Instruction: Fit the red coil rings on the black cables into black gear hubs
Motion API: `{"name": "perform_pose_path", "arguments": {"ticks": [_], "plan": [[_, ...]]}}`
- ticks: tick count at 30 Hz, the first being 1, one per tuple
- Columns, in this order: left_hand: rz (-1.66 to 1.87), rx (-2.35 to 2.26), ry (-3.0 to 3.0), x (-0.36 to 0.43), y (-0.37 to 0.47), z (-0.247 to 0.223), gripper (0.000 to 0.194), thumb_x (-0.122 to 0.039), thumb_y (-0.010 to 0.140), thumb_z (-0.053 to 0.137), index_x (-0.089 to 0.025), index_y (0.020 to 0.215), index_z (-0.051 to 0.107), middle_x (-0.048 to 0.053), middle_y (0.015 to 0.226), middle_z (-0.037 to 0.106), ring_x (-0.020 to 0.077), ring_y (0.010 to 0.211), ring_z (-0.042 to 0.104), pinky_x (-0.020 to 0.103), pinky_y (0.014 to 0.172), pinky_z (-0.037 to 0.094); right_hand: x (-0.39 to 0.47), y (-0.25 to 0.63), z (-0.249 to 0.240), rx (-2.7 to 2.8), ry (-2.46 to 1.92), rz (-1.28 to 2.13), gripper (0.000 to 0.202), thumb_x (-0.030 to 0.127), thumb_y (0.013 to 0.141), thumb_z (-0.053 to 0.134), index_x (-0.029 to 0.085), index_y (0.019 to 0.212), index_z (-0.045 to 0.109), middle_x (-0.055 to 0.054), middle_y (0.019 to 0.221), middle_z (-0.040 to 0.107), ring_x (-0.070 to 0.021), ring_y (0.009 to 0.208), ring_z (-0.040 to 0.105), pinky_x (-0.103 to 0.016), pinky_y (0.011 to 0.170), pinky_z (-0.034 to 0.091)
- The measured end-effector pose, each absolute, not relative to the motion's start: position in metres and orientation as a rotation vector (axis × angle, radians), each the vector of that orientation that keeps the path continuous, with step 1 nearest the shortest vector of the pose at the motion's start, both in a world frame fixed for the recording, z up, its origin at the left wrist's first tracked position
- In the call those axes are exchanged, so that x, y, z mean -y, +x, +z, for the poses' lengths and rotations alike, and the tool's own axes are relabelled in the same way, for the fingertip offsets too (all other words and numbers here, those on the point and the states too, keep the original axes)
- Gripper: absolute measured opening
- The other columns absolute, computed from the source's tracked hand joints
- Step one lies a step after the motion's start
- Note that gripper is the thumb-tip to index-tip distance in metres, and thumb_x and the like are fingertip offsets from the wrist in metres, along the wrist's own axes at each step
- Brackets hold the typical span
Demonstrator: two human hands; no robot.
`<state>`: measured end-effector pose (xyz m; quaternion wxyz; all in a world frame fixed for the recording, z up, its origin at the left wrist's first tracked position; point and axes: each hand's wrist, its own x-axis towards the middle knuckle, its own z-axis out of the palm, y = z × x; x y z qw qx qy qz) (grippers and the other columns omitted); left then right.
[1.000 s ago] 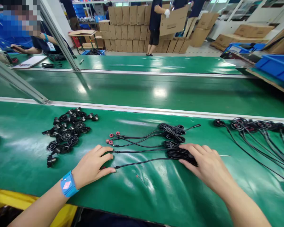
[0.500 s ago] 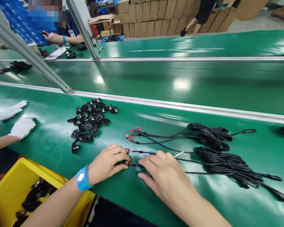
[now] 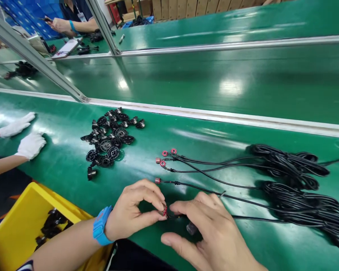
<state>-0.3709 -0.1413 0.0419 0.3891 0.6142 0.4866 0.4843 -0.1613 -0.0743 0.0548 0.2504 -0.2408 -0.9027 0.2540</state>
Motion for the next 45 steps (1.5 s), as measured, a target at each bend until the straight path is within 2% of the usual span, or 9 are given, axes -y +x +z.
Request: {"name": "perform_pose_path", "arguments": {"ticks": [7,13,17,21,30,34,37,40,45], "plan": [[1.227,-1.092,1.333,0.143,-0.368,0.045,0.014,-0.012,0.076,0.080,-0.014,0.086,0.071,0.009,0.092,0.075,0.0163,0.084,0.072,0.026,0.079,0.059,0.082,-0.162,0.050,2.279,-0.656,0.647,0.009,0.028,0.096,0.063,0.021,0.093,0.065,0.004,0.078,0.069,-0.0114,0.064,0.052,-0.031,0.066,0.037],[1.271,-0.986,1.122,0.148,-0.363,0.039,0.050,-0.005,0.072,0.083,-0.019,0.116,0.065,0.006,0.096,0.075,0.0123,0.079,0.073,0.022,0.076,0.061,0.083,-0.161,0.051,2.253,-0.605,0.617,0.011,0.030,0.095,0.066,0.020,0.096,0.069,0.004,0.084,0.071,-0.0111,0.067,0.053,-0.031,0.069,0.037],[1.285,-1.087,1.400,0.145,-0.365,0.042,0.031,-0.015,0.074,0.085,-0.016,0.102,0.073,0.007,0.088,0.075,0.0139,0.075,0.072,0.023,0.073,0.061,0.083,-0.162,0.052,2.236,-0.597,0.607,0.006,0.023,0.096,0.065,0.021,0.093,0.070,0.006,0.083,0.071,-0.0100,0.066,0.053,-0.031,0.068,0.037],[1.323,-1.132,1.599,0.143,-0.365,0.045,0.015,-0.019,0.078,0.082,-0.017,0.089,0.072,0.006,0.083,0.077,0.0151,0.081,0.074,0.023,0.076,0.061,0.083,-0.160,0.050,2.220,-0.579,0.584,0.008,0.020,0.096,0.064,0.020,0.095,0.071,0.004,0.086,0.073,-0.0110,0.069,0.058,-0.031,0.070,0.040],[1.446,-1.140,1.577,0.146,-0.362,0.042,0.017,-0.018,0.075,0.085,-0.013,0.079,0.069,0.008,0.080,0.078,0.0154,0.076,0.077,0.017,0.071,0.061,0.086,-0.156,0.047,2.190,-0.564,0.593,0.012,0.017,0.092,0.067,0.021,0.101,0.073,0.000,0.093,0.075,-0.0148,0.076,0.060,-0.033,0.069,0.044],[1.456,-1.144,1.547,0.147,-0.361,0.043,0.019,-0.017,0.074,0.085,-0.012,0.073,0.067,0.011,0.087,0.079,0.0144,0.073,0.076,0.016,0.069,0.059,0.086,-0.156,0.049,2.185,-0.608,0.549,0.009,0.021,0.094,0.066,0.023,0.098,0.074,0.001,0.085,0.074,-0.0140,0.075,0.058,-0.031,0.067,0.044],[1.439,-1.160,1.527,0.148,-0.362,0.044,0.019,-0.019,0.074,0.085,-0.013,0.084,0.070,0.010,0.086,0.079,0.0142,0.074,0.076,0.016,0.070,0.060,0.086,-0.156,0.049,2.195,-0.607,0.520,0.009,0.023,0.094,0.065,0.023,0.097,0.074,0.001,0.081,0.073,-0.0136,0.072,0.057,-0.030,0.065,0.044],[1.410,-1.181,1.549,0.147,-0.362,0.045,0.030,-0.023,0.075,0.085,-0.013,0.100,0.072,0.008,0.083,0.079,0.0133,0.070,0.075,0.017,0.070,0.060,0.085,-0.155,0.050,2.214,-0.593,0.509,0.007,0.022,0.093,0.067,0.023,0.097,0.073,0.002,0.081,0.073,-0.0136,0.071,0.058,-0.030,0.064,0.045],[1.435,-1.148,1.588,0.148,-0.361,0.045,0.015,-0.020,0.077,0.083,-0.014,0.086,0.072,0.008,0.082,0.079,0.0167,0.078,0.077,0.018,0.073,0.062,0.081,-0.157,0.055,2.228,-0.547,0.484,0.008,0.018,0.092,0.066,0.021,0.097,0.072,0.002,0.081,0.074,-0.0133,0.069,0.060,-0.030,0.064,0.046]]}}
